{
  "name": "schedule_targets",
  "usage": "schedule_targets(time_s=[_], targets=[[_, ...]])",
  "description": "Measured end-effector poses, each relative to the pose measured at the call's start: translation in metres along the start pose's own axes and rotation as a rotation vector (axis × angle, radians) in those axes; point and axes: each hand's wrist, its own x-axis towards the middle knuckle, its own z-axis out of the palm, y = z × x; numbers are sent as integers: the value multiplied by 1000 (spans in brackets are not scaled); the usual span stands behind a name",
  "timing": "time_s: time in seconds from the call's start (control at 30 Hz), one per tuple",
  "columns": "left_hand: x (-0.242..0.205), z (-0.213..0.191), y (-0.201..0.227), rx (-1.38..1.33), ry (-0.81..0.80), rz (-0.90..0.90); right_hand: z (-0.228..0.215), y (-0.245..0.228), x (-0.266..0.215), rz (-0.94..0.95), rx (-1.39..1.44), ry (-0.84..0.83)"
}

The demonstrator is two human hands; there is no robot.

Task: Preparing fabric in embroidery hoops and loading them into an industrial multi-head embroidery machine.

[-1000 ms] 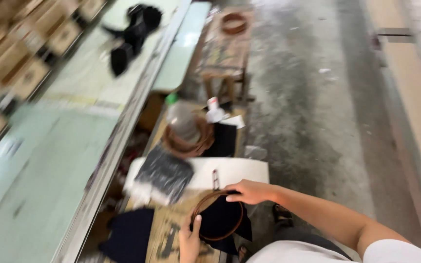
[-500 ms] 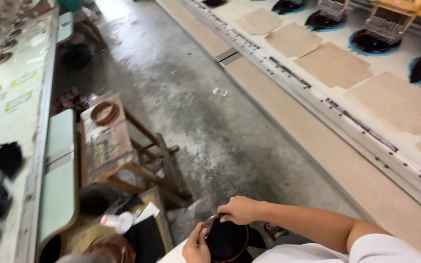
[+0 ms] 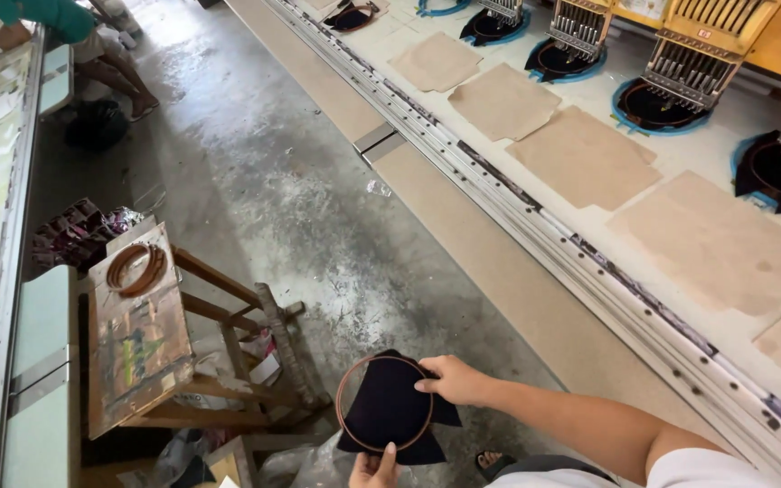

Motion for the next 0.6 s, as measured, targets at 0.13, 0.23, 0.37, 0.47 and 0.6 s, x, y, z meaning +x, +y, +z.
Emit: schedule_targets(time_s=[0.13, 0.23, 0.37, 0.47, 0.6], targets=[[-7, 52, 17, -274, 120, -34, -10, 7, 14, 42, 98, 114], [23, 62, 26, 364, 224, -105, -16, 3, 8, 65, 84, 106], [38, 81, 30, 345, 121, -28, -36, 61, 58, 97, 137, 196], [2, 102, 86, -70, -117, -172, -80, 112, 117, 253, 430, 335], [-40, 108, 156, 94, -67, -448, -203, 27, 162, -24, 546, 588]])
